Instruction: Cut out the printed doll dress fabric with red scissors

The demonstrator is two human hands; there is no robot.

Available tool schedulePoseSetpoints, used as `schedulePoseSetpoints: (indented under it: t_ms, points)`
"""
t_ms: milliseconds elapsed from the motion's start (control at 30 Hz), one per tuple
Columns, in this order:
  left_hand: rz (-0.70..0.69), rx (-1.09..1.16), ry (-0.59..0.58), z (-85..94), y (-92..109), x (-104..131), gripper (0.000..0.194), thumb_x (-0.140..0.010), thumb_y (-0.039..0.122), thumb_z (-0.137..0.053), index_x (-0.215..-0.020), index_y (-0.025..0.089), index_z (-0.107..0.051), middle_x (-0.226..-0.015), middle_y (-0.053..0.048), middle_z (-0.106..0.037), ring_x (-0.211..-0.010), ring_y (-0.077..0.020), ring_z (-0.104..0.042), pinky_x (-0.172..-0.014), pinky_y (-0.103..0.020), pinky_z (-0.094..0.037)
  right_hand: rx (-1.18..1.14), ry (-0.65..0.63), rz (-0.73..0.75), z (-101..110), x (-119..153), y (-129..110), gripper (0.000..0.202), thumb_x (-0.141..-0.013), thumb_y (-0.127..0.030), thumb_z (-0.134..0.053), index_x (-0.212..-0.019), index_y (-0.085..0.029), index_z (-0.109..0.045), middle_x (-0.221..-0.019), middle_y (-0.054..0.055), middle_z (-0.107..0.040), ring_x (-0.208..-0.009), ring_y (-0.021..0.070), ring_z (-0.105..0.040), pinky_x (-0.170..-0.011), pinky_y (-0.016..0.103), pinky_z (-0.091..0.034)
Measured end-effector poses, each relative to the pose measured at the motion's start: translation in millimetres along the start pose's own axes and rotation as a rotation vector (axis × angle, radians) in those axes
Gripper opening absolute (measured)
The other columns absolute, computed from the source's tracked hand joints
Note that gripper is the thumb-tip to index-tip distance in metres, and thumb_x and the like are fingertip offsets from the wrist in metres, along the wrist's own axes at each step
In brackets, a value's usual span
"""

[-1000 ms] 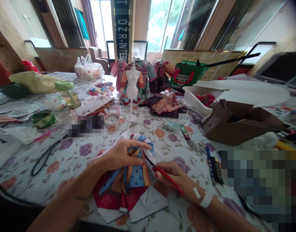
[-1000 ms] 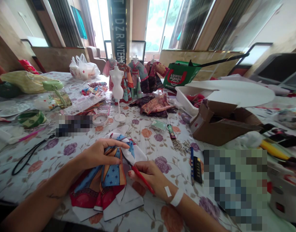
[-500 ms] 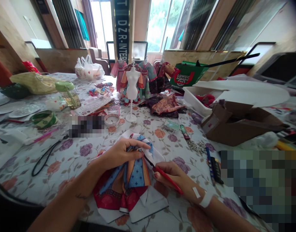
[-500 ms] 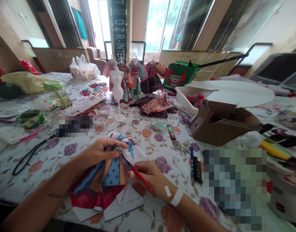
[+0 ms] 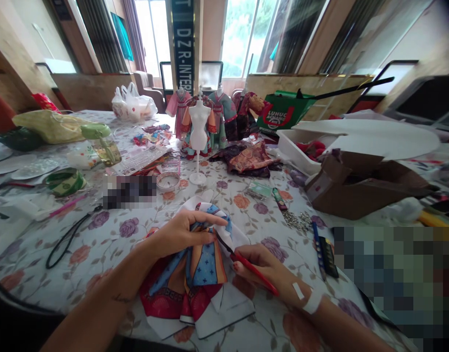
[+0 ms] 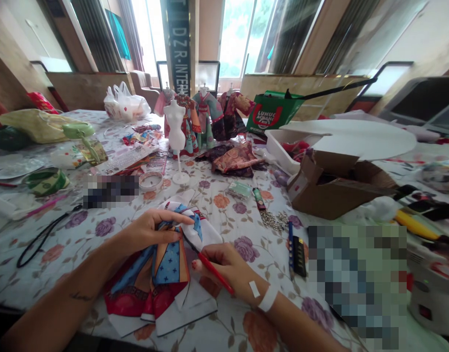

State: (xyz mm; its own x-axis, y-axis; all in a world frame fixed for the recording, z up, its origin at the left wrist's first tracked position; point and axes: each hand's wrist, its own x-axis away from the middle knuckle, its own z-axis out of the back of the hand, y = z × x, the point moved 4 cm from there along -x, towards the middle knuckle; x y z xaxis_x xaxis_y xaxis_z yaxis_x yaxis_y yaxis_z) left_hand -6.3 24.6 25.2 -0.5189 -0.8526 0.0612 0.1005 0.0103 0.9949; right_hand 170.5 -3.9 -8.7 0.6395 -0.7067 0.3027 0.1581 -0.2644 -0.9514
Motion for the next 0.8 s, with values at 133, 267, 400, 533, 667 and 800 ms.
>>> schedulePoseSetpoints:
  t_ms: [133, 267, 400, 533, 667, 800]
  points:
    - [-0.002, 0.012, 0.003, 0.5, -0.2, -0.2, 0.034, -0.076, 0.021, -0.067, -0.109, 0.021, -0.067, -0.091, -0.001, -0.067, -0.082, -0.0144, -0.059, -0.069, -0.023, -0.046, -0.012, -0.006, -0.003, -0.2, -0.2, 1.9, 0.049, -0.072, -0.056, -0.066, -0.055, -0.017, -0.043, -0.045, -0.003, -0.047, -0.043, 0.0081, -0.042, -0.044, 0.021, -0.026]
    - [-0.005, 0.009, 0.004, 1.0, -0.1, -0.3, 0.034, -0.075, 0.021, -0.068, -0.109, 0.021, -0.068, -0.093, -0.001, -0.068, -0.084, -0.015, -0.06, -0.071, -0.023, -0.047, -0.026, -0.005, -0.017, 0.2, -0.9, 2.9, 0.047, -0.072, -0.056, -0.066, -0.057, -0.016, -0.046, -0.047, -0.002, -0.05, -0.044, 0.0084, -0.044, -0.044, 0.021, -0.028]
    - [-0.016, -0.003, 0.009, 0.7, -1.3, -1.2, 0.034, -0.075, 0.021, -0.067, -0.109, 0.021, -0.068, -0.093, -0.002, -0.068, -0.085, -0.0163, -0.061, -0.072, -0.025, -0.048, -0.029, -0.007, -0.021, -0.4, -0.9, 3.9, 0.048, -0.072, -0.057, -0.066, -0.056, -0.016, -0.046, -0.047, -0.002, -0.051, -0.043, 0.0081, -0.044, -0.043, 0.021, -0.027]
    - [-0.046, -0.02, 0.032, 1.4, -0.7, -1.7, 0.032, -0.074, 0.019, -0.068, -0.106, 0.021, -0.069, -0.093, -0.001, -0.069, -0.088, -0.0167, -0.061, -0.075, -0.026, -0.048, -0.045, 0.007, -0.024, -0.4, -1.0, 5.8, 0.049, -0.071, -0.059, -0.065, -0.056, -0.016, -0.046, -0.047, -0.003, -0.05, -0.042, 0.0071, -0.043, -0.043, 0.02, -0.027]
    - [-0.034, -0.043, -0.003, 1.2, 1.1, -0.5, 0.033, -0.075, 0.021, -0.067, -0.108, 0.021, -0.068, -0.098, -0.002, -0.068, -0.091, -0.018, -0.061, -0.076, -0.026, -0.048, -0.066, 0.01, -0.026, 0.0, -1.7, 5.9, 0.048, -0.071, -0.057, -0.067, -0.056, -0.016, -0.046, -0.047, -0.003, -0.05, -0.041, 0.0065, -0.042, -0.042, 0.02, -0.027]
    - [-0.036, -0.048, -0.009, 1.7, 3.1, 0.4, 0.032, -0.076, 0.022, -0.067, -0.108, 0.019, -0.068, -0.101, -0.004, -0.068, -0.095, -0.02, -0.06, -0.079, -0.027, -0.048, -0.063, -0.001, -0.014, -0.7, -1.9, 6.1, 0.046, -0.072, -0.055, -0.066, -0.056, -0.017, -0.046, -0.045, -0.003, -0.049, -0.042, 0.0074, -0.043, -0.042, 0.02, -0.029]
